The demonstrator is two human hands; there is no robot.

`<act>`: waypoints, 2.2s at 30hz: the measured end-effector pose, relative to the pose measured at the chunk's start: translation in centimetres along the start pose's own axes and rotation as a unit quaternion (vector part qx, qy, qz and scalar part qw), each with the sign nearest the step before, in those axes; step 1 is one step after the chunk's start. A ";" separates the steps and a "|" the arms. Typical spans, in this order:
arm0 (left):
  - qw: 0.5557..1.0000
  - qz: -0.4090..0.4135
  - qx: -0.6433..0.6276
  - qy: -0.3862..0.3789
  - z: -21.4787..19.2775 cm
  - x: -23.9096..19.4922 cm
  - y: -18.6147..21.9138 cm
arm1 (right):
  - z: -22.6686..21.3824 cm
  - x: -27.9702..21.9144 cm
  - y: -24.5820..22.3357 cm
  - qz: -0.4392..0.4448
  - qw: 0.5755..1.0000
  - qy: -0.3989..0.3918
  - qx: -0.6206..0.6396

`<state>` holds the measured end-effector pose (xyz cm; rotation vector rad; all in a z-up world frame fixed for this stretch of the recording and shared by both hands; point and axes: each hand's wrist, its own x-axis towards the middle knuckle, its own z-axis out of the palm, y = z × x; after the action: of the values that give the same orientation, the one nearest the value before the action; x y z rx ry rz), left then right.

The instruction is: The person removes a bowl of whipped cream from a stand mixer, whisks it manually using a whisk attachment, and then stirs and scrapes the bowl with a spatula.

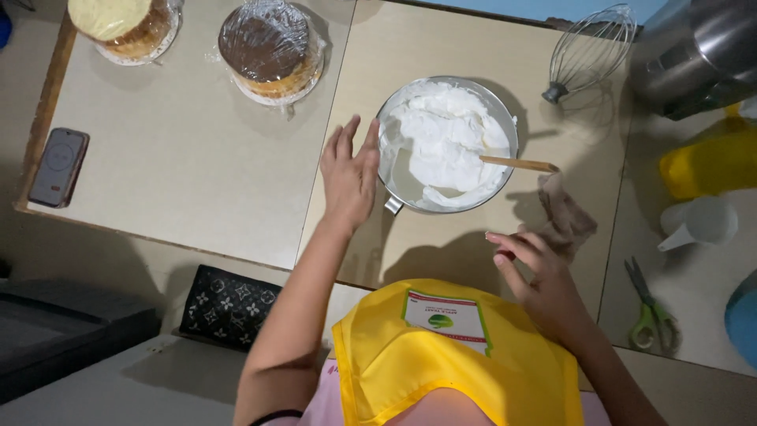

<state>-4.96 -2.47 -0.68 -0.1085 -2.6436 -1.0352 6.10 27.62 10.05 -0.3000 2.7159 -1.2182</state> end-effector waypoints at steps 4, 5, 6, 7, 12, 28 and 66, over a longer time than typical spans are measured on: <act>0.975 0.120 0.188 0.013 -1.1 1.3 -1.2 | -0.3 0.0 -0.8 0.067 0.997 -0.040 0.021; 0.961 0.171 0.216 0.015 -1.6 1.5 -1.2 | -0.3 -0.1 -0.8 0.079 0.995 -0.048 0.025; 0.961 0.172 0.217 0.016 -2.2 1.3 -0.9 | -0.3 -0.2 -0.5 0.079 0.995 -0.047 0.026; 0.948 0.195 0.251 -0.004 -2.9 1.0 -0.5 | -0.3 -0.4 -0.3 0.078 0.995 -0.048 0.029; 0.891 0.266 0.364 -0.052 -4.6 -0.5 0.5 | -0.3 -1.1 0.4 0.069 0.995 -0.058 0.031; 0.953 0.188 0.170 -0.165 -6.6 -2.1 2.4 | 0.7 -2.5 1.7 -0.020 0.998 -0.037 0.050; 0.988 0.011 -0.126 0.092 10.5 5.2 0.8 | 8.2 0.0 20.6 0.029 0.940 0.145 -0.306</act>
<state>-12.37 5.01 -5.92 -0.0914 -2.3341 -1.3016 5.38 35.08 -10.86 -0.1041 3.2763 -0.3864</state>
